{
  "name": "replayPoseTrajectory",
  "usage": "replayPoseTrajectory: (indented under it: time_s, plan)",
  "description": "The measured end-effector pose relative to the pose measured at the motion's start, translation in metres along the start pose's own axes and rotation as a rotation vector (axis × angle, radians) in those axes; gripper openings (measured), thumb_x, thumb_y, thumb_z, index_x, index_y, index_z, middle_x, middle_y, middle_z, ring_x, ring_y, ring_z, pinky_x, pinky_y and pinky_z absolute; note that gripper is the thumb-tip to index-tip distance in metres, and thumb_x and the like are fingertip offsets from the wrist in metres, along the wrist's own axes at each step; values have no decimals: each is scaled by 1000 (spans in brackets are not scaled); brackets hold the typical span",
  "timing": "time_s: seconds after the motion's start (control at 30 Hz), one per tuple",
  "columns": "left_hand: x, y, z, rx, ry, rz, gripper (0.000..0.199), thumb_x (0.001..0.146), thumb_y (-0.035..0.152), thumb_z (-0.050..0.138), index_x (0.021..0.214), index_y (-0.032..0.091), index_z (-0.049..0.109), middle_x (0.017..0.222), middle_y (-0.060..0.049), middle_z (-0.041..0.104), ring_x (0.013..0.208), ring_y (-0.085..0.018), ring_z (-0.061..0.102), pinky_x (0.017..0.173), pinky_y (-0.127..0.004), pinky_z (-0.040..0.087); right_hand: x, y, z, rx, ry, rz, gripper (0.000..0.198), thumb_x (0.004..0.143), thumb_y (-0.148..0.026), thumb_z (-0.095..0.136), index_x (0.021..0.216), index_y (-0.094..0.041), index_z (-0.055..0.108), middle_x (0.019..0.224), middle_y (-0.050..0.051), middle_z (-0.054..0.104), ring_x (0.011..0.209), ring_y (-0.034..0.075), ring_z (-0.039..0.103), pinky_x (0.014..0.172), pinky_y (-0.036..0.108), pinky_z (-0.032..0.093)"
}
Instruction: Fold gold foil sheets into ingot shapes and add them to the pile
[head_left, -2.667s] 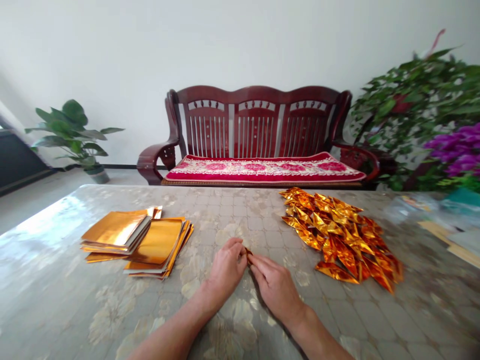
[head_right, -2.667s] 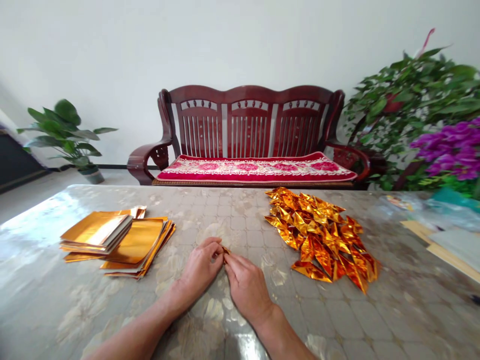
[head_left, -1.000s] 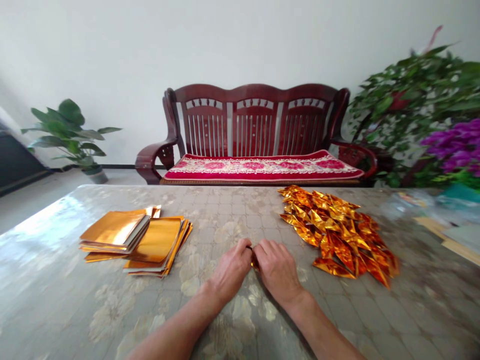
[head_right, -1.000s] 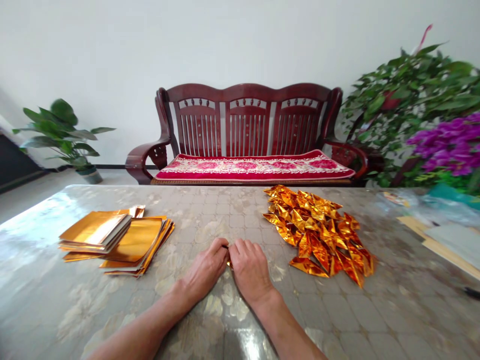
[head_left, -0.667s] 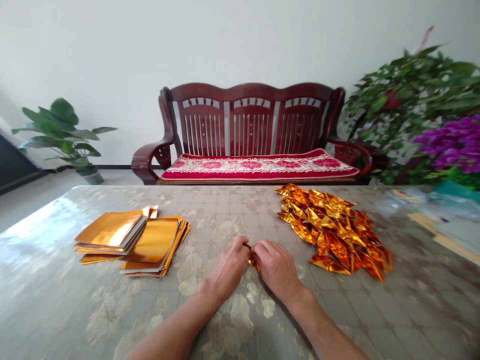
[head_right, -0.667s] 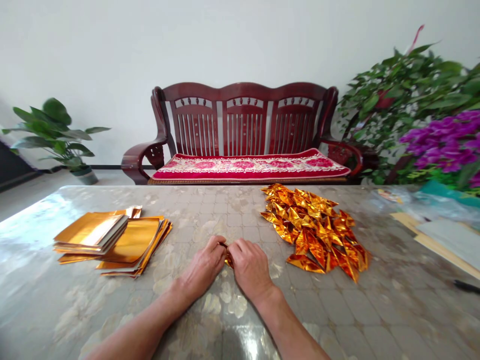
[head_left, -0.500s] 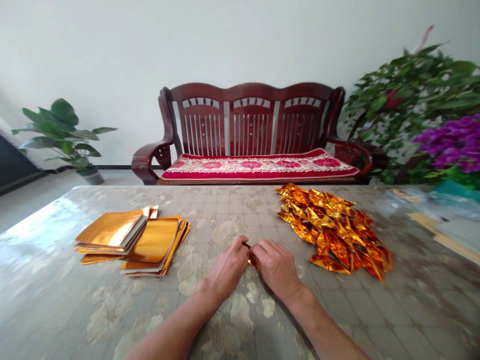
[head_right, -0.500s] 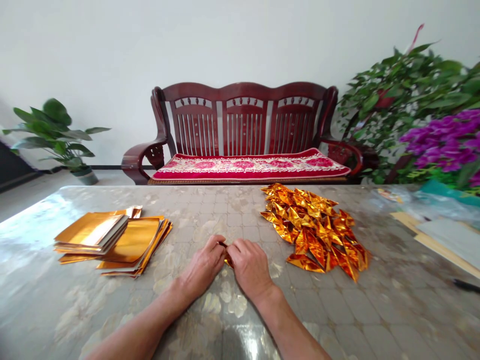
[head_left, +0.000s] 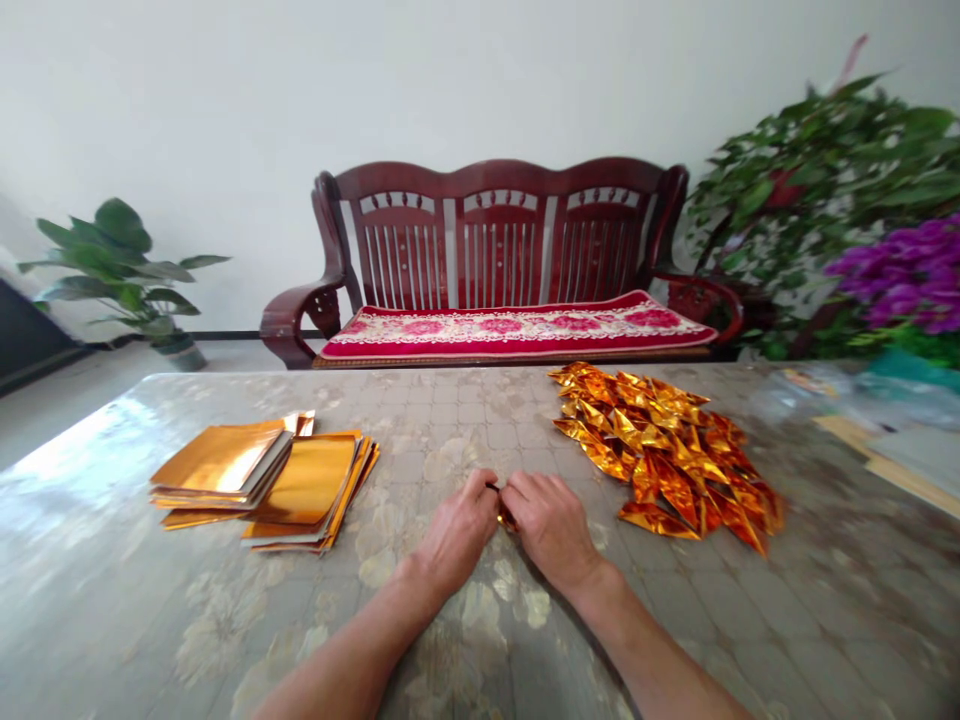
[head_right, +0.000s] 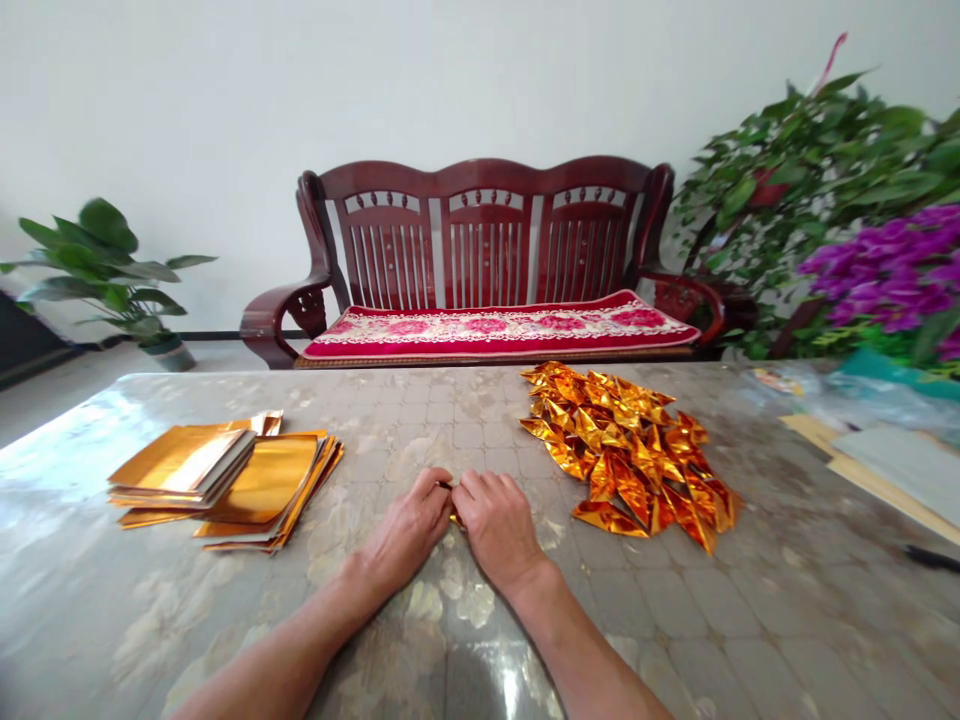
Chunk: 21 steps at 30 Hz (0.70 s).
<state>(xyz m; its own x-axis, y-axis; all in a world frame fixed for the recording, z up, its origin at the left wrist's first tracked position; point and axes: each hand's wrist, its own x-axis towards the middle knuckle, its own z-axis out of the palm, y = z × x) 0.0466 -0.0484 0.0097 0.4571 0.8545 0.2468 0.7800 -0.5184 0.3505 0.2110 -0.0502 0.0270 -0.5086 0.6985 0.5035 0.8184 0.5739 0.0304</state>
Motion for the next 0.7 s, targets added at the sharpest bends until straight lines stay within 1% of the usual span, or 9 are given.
replayPoseTrajectory:
  time_s: [0.17,0.27,0.33,0.37,0.43,0.5,0.57,0.63,0.7]
  plan:
    - [1,-1,3,-100,58,-31,20,98,16,40,88,17,58,112,-6,55,82,-12,62,76,-26,55,3,-1,2,38,-5,47,17,93,-11,54,81,-21,61,80,2,62,77,18,54,71,32,36]
    - [3,-4,2,-227,162,-89,18,93,14,47,82,17,61,107,-5,55,86,-13,61,81,-27,53,1,6,4,232,41,163,16,95,-12,50,93,-22,62,93,3,67,87,17,60,77,29,42]
    - [6,-8,1,-306,234,-163,15,87,10,52,77,17,62,102,-4,56,87,-14,61,82,-28,52,-3,15,5,409,114,254,23,94,-9,44,105,-22,59,106,4,67,100,17,62,86,30,45]
    - [7,-10,1,-337,259,-205,15,85,9,54,75,17,62,99,-4,56,85,-14,61,80,-27,51,-6,20,6,481,123,290,27,91,-7,42,105,-22,58,108,4,67,102,17,62,88,30,47]
    - [9,-14,1,-381,283,-275,15,82,8,55,73,16,63,94,-3,57,79,-13,60,74,-26,50,-12,27,6,576,88,327,37,80,-1,43,109,-22,55,111,4,65,95,15,64,83,29,50]
    - [11,-17,2,-406,287,-315,14,81,8,56,72,15,64,91,-3,58,77,-13,59,71,-25,49,-16,29,4,576,28,283,51,70,1,46,115,-22,53,116,4,62,93,15,64,82,29,51]
    - [11,-18,4,-425,289,-334,14,80,8,56,71,15,65,89,-3,59,77,-12,59,71,-24,49,-16,26,1,508,-17,188,55,68,1,50,117,-23,53,117,5,61,97,17,63,85,30,50]
    - [11,-16,5,-441,288,-341,14,80,9,56,71,15,64,88,-2,59,76,-12,59,70,-24,48,-13,21,-2,408,-41,86,49,74,-1,55,117,-24,56,113,4,61,100,18,61,86,30,49]
    - [11,-13,5,-453,283,-340,13,80,10,56,70,15,64,89,-2,59,76,-12,59,69,-23,47,-9,17,-1,306,-41,18,32,84,-8,58,111,-24,59,106,3,62,95,17,61,81,28,48]
